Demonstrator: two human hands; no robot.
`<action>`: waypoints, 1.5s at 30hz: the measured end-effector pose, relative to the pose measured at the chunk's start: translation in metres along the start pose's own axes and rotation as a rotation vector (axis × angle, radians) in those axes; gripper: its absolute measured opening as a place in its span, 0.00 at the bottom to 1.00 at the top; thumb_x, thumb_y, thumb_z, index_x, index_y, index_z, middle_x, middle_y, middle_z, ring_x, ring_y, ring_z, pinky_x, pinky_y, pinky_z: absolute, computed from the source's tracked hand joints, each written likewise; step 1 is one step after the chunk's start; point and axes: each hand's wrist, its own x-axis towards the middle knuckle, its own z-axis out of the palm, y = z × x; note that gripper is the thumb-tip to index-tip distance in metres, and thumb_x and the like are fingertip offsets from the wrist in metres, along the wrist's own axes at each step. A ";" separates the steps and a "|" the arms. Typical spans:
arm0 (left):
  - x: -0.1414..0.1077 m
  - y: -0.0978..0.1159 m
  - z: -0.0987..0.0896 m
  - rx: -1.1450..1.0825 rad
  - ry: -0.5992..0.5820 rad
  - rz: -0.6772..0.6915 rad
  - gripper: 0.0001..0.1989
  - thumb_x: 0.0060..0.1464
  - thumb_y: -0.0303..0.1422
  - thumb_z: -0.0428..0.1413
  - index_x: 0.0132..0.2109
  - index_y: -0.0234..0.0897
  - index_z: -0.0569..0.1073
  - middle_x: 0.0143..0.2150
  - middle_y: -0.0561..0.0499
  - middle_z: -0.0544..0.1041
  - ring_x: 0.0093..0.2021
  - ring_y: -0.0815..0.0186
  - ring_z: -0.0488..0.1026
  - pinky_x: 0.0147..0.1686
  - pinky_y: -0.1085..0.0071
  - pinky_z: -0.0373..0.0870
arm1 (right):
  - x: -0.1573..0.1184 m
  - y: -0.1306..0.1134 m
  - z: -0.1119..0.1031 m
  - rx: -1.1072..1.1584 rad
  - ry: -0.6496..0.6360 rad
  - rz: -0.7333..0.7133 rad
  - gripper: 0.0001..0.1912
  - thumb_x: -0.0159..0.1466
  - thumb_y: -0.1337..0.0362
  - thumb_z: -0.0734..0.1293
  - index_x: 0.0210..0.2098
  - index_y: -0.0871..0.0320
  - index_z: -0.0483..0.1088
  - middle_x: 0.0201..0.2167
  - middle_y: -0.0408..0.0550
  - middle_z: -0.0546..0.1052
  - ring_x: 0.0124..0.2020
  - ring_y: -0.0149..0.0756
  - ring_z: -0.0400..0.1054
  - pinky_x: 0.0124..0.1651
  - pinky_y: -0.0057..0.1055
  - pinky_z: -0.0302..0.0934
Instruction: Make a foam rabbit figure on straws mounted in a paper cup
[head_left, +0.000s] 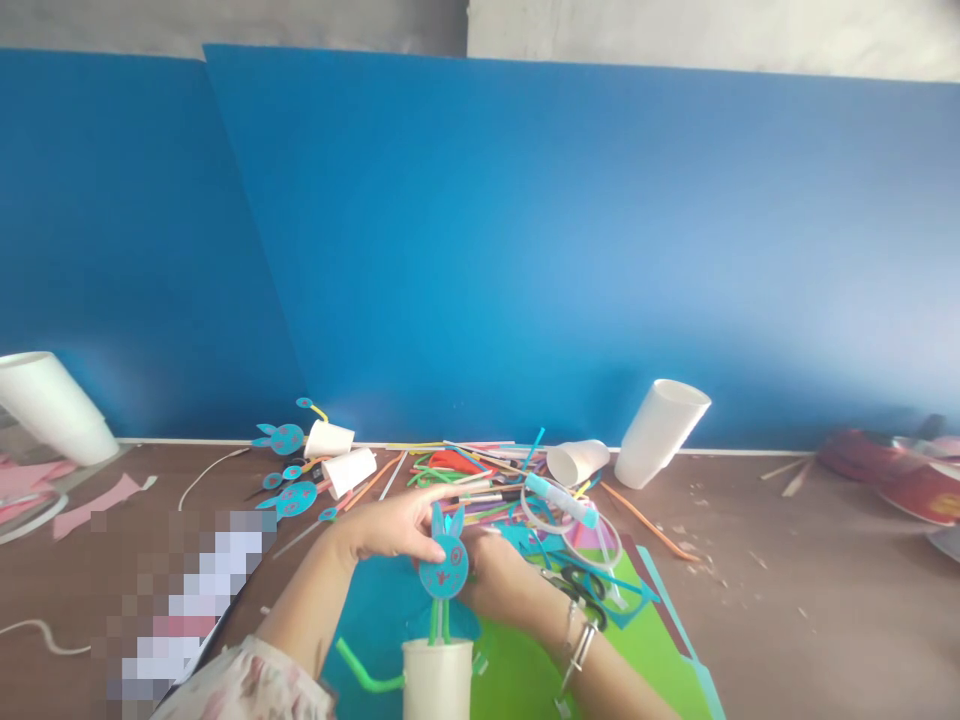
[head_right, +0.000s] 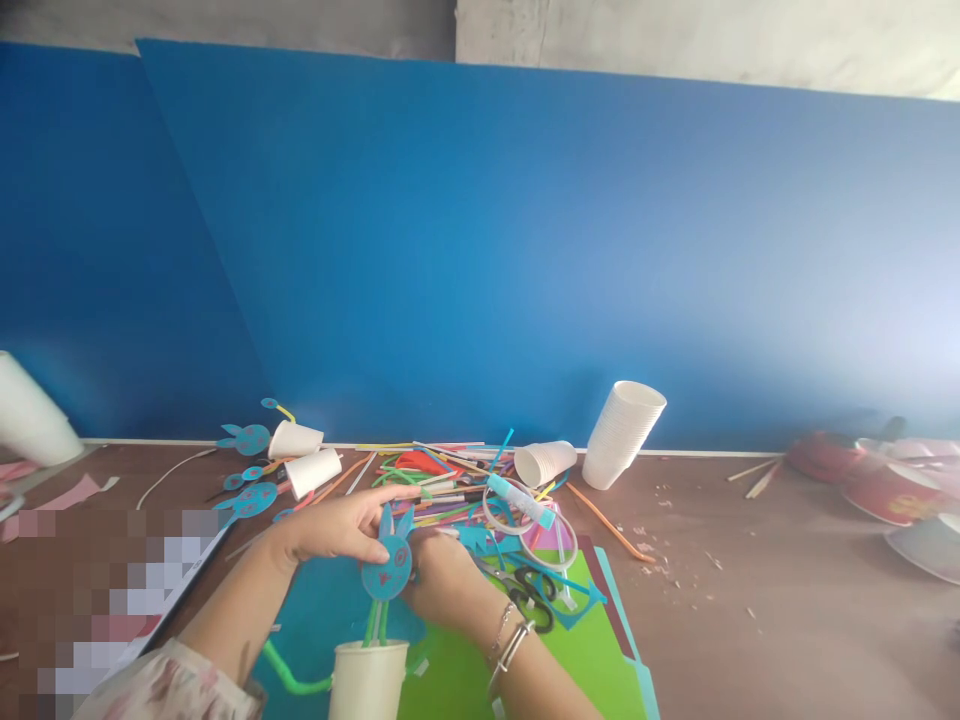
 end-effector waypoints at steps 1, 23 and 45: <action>-0.002 0.000 -0.002 -0.007 0.015 -0.014 0.42 0.43 0.26 0.62 0.65 0.42 0.57 0.29 0.56 0.72 0.26 0.71 0.67 0.25 0.77 0.59 | 0.000 -0.001 0.002 -0.051 0.009 0.010 0.07 0.57 0.63 0.66 0.30 0.58 0.76 0.33 0.50 0.79 0.35 0.38 0.71 0.37 0.28 0.58; -0.013 -0.005 -0.023 -0.030 0.103 -0.062 0.44 0.43 0.30 0.63 0.65 0.36 0.54 0.33 0.50 0.76 0.29 0.68 0.72 0.29 0.74 0.66 | 0.004 -0.012 0.032 -0.227 0.118 0.171 0.08 0.57 0.68 0.64 0.34 0.57 0.74 0.38 0.52 0.75 0.44 0.46 0.65 0.46 0.40 0.52; 0.002 -0.010 -0.016 0.099 0.224 -0.046 0.38 0.44 0.28 0.59 0.63 0.32 0.57 0.26 0.58 0.69 0.25 0.71 0.64 0.25 0.75 0.55 | 0.005 0.026 -0.020 0.189 0.099 0.234 0.05 0.51 0.73 0.65 0.26 0.60 0.72 0.25 0.45 0.75 0.29 0.34 0.67 0.33 0.27 0.58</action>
